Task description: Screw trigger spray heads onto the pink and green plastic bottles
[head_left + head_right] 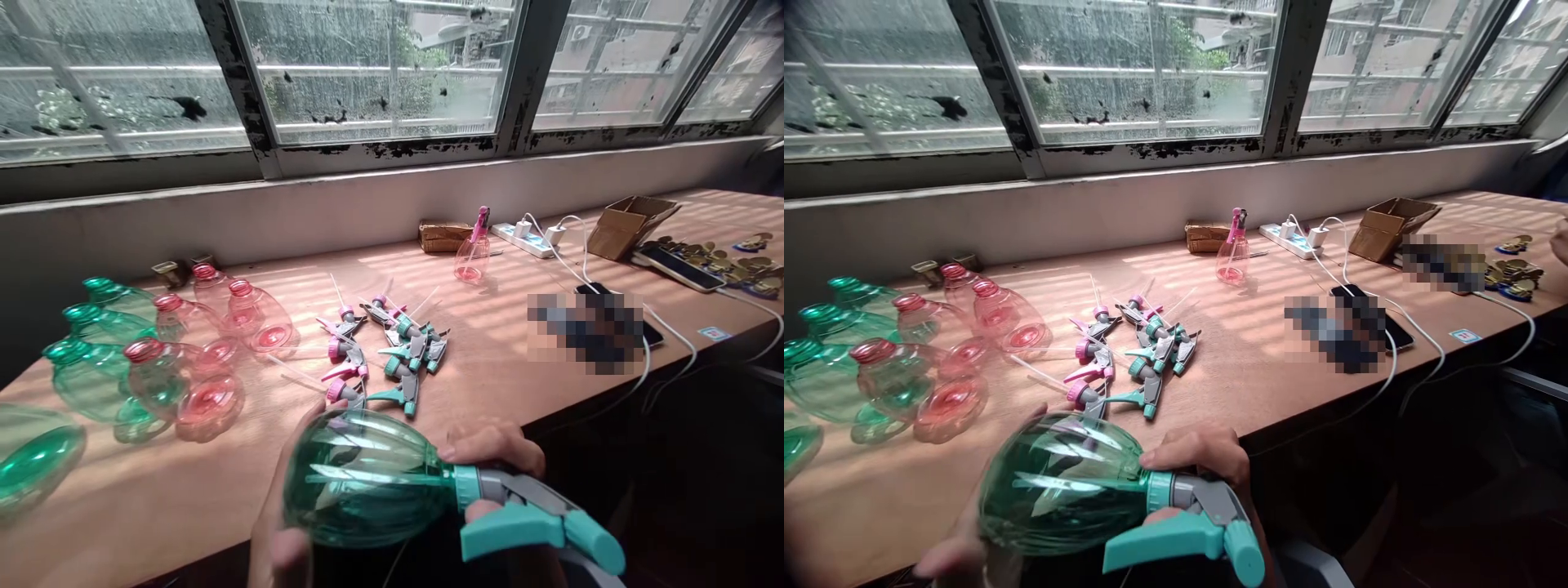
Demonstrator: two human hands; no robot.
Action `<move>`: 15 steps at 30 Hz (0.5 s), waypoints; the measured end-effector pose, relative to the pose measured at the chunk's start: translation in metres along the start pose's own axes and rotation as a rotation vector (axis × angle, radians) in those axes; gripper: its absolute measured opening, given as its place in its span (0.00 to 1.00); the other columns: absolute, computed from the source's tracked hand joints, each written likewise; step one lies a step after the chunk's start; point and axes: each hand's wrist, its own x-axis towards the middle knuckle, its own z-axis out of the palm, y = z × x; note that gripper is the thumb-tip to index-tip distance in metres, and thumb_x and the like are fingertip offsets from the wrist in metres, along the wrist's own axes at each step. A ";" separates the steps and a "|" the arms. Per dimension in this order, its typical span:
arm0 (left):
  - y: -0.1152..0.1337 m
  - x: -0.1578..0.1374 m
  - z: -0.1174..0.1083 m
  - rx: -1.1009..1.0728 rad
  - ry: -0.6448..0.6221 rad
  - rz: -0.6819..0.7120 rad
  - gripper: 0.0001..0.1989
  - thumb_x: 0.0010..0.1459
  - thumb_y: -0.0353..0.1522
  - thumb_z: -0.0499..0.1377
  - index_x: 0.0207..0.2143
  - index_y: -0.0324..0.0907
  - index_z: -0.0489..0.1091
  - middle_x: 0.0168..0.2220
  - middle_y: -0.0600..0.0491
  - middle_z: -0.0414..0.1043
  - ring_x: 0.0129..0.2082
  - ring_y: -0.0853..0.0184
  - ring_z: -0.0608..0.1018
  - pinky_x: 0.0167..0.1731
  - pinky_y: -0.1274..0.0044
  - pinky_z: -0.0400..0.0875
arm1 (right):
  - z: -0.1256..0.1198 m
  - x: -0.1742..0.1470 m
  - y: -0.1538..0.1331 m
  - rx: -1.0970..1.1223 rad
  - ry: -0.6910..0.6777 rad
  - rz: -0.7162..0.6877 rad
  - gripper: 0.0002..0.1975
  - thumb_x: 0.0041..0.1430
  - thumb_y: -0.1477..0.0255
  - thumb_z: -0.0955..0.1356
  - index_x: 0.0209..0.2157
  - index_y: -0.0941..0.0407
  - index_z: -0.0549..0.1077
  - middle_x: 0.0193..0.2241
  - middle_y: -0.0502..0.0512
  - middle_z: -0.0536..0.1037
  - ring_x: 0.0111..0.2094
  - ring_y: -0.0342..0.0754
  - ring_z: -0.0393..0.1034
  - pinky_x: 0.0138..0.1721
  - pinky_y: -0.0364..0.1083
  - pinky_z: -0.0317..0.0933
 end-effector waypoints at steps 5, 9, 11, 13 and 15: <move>-0.008 0.002 0.034 -0.007 0.044 0.117 0.42 0.51 0.57 0.67 0.65 0.56 0.65 0.66 0.48 0.68 0.61 0.42 0.76 0.54 0.59 0.79 | -0.002 0.007 0.000 0.164 0.275 0.037 0.20 0.53 0.47 0.76 0.27 0.49 0.80 0.21 0.52 0.77 0.22 0.50 0.71 0.23 0.47 0.65; -0.019 -0.006 0.061 0.115 0.138 0.478 0.43 0.48 0.57 0.69 0.63 0.56 0.65 0.64 0.45 0.66 0.64 0.43 0.72 0.60 0.53 0.73 | -0.004 0.016 -0.003 0.372 0.358 0.212 0.20 0.60 0.48 0.72 0.27 0.50 0.76 0.20 0.48 0.72 0.18 0.46 0.67 0.19 0.44 0.62; -0.020 -0.013 0.067 0.180 0.188 0.646 0.40 0.48 0.55 0.70 0.61 0.57 0.66 0.60 0.45 0.69 0.64 0.42 0.72 0.62 0.48 0.69 | -0.007 0.018 -0.006 0.377 0.312 0.307 0.21 0.61 0.47 0.71 0.28 0.50 0.75 0.18 0.48 0.71 0.17 0.46 0.66 0.18 0.44 0.62; -0.014 -0.020 0.065 0.242 0.161 0.717 0.39 0.45 0.52 0.74 0.59 0.60 0.68 0.56 0.48 0.72 0.63 0.42 0.73 0.62 0.47 0.69 | -0.008 0.018 -0.009 0.366 0.246 0.409 0.24 0.62 0.45 0.70 0.28 0.51 0.75 0.17 0.48 0.71 0.17 0.48 0.67 0.18 0.46 0.63; -0.005 -0.026 0.058 0.306 0.107 0.698 0.38 0.40 0.49 0.77 0.54 0.62 0.70 0.54 0.51 0.74 0.62 0.42 0.74 0.61 0.47 0.70 | -0.004 0.018 -0.012 0.352 0.187 0.484 0.26 0.61 0.43 0.69 0.28 0.52 0.76 0.16 0.49 0.72 0.16 0.49 0.67 0.18 0.47 0.63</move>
